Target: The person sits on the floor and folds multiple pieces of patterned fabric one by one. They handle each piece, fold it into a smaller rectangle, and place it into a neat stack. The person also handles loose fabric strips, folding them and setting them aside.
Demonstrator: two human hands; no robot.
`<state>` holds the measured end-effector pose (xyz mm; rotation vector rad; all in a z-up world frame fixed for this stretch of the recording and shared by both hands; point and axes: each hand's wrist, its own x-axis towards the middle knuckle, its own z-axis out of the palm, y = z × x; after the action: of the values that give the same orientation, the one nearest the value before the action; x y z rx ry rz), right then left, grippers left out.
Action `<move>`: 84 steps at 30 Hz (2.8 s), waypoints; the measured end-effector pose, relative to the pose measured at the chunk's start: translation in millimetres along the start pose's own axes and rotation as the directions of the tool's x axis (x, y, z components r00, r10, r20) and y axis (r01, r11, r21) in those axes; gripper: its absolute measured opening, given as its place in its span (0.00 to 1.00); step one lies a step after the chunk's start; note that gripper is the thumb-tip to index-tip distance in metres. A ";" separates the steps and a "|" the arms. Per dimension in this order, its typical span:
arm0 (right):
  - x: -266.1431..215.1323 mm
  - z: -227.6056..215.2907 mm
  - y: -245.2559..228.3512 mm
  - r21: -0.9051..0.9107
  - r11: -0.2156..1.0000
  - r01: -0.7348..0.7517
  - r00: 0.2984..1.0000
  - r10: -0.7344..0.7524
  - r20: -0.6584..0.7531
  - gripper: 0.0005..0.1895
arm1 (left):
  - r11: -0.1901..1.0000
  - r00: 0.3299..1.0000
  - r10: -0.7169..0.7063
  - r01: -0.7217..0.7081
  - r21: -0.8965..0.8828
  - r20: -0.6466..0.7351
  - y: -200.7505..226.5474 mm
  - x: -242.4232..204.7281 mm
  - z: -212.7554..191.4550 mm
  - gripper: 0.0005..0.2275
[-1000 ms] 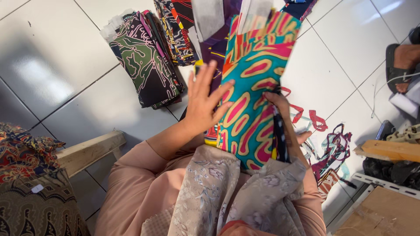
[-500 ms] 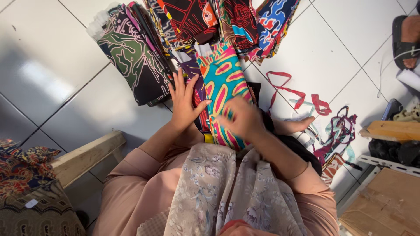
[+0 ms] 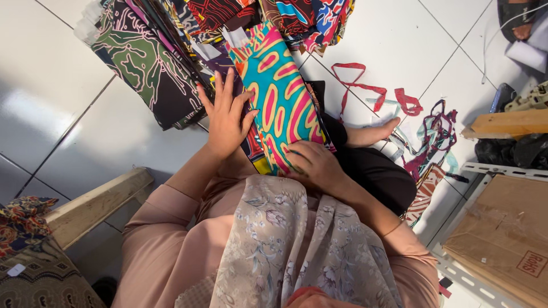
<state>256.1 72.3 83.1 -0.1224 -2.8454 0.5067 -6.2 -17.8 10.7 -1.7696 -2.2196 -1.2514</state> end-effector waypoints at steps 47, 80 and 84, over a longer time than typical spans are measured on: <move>-39.3 3.0 43.8 0.972 0.070 0.223 0.678 0.706 -0.206 0.13 | 0.957 0.997 -0.070 0.072 -0.282 0.016 38.0 9.9 -21.6 0.04; 9.3 19.7 69.1 0.443 0.756 -0.482 0.795 0.589 -0.142 0.09 | 0.369 0.455 -0.167 0.852 -0.372 0.875 -8.4 -15.6 3.2 0.27; 23.6 -1.4 63.8 0.913 0.080 -0.400 0.654 0.723 0.223 0.13 | 0.347 0.345 -0.015 0.882 -0.319 0.938 -10.2 -14.2 -0.5 0.32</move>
<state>236.1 135.5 67.5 -1.0335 -1.6111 1.9961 -10.0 -29.7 -1.5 -2.3583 -3.3758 -2.3617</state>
